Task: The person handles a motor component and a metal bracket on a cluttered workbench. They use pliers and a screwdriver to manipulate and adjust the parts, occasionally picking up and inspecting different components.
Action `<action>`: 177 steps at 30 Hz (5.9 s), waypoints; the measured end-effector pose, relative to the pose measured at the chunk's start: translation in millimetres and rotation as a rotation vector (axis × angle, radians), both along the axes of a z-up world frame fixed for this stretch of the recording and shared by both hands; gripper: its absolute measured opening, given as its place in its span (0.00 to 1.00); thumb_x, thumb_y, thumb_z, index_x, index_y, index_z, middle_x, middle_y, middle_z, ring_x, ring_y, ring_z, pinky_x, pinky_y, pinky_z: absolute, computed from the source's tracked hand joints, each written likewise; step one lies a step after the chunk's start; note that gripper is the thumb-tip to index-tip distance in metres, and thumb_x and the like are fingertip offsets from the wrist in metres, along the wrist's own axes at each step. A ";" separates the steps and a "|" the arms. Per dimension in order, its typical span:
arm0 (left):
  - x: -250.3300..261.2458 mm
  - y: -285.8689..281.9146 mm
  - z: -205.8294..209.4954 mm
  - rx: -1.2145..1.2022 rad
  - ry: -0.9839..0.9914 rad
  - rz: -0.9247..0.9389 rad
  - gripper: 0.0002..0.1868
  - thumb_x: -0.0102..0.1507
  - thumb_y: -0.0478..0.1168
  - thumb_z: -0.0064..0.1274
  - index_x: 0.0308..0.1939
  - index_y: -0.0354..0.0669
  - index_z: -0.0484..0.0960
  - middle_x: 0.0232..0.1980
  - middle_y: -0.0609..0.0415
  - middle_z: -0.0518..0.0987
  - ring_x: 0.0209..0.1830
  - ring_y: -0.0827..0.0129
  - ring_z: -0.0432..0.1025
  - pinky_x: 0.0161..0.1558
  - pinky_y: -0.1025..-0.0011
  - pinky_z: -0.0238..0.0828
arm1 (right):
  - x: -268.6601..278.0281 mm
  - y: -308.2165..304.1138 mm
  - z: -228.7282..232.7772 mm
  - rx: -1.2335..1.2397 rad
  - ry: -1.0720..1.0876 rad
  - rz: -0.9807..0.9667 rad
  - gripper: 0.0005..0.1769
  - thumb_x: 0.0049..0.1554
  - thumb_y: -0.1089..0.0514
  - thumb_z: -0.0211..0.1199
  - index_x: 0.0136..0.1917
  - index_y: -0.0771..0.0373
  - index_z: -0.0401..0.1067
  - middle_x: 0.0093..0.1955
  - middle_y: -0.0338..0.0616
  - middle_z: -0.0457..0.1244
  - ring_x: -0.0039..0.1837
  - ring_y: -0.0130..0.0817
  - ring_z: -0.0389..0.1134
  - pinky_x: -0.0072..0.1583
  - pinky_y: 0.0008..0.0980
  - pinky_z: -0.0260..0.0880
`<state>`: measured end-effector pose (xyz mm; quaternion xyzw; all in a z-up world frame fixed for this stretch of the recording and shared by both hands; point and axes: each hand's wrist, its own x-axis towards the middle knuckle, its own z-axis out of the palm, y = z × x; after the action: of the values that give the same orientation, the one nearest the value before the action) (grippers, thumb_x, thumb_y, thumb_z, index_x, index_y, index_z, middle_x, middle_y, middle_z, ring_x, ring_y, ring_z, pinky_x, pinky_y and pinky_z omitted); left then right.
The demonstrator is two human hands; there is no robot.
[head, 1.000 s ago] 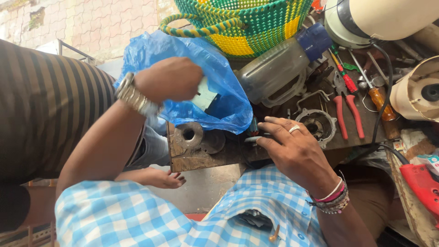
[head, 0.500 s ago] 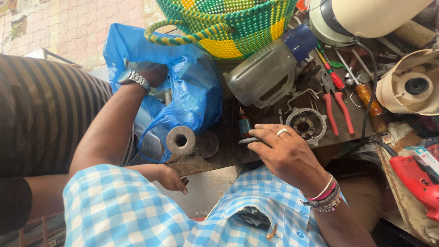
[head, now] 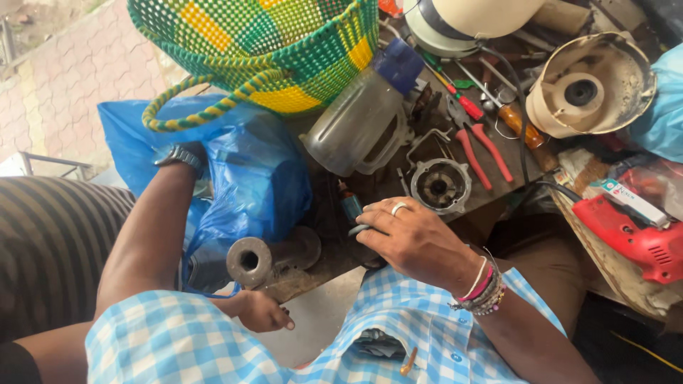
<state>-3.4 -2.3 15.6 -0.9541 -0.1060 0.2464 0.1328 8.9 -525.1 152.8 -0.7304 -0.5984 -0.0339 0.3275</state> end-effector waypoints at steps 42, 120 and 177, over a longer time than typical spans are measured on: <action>-23.1 -12.6 100.3 -0.086 0.003 -0.086 0.39 0.42 0.59 0.72 0.55 0.49 0.86 0.57 0.44 0.82 0.58 0.47 0.74 0.60 0.53 0.69 | 14.7 210.8 -43.9 -0.133 -0.350 0.091 0.10 0.60 0.61 0.54 0.43 0.51 0.74 0.43 0.38 0.65 0.59 0.38 0.68 0.70 0.55 0.55; -45.7 -97.4 164.4 -1.512 -0.211 0.029 0.50 0.43 0.37 0.69 0.71 0.34 0.71 0.65 0.51 0.79 0.63 0.69 0.73 0.68 0.69 0.69 | -12.7 154.4 -48.4 0.308 0.357 -0.351 0.10 0.59 0.59 0.65 0.48 0.67 0.69 0.46 0.51 0.63 0.50 0.51 0.65 0.51 0.46 0.67; -68.5 -60.1 105.9 -1.714 -0.332 0.329 0.44 0.44 0.29 0.67 0.66 0.34 0.75 0.63 0.51 0.78 0.62 0.63 0.70 0.65 0.66 0.67 | -9.6 166.5 -37.9 0.449 0.234 -0.121 0.21 0.49 0.69 0.73 0.56 0.57 0.79 0.52 0.40 0.65 0.56 0.40 0.66 0.58 0.39 0.69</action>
<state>-71.9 -62.4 121.4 -0.7217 -0.0386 0.1154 -0.6814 -0.7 -358.6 114.9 -0.6728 -0.4893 -0.1008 0.5456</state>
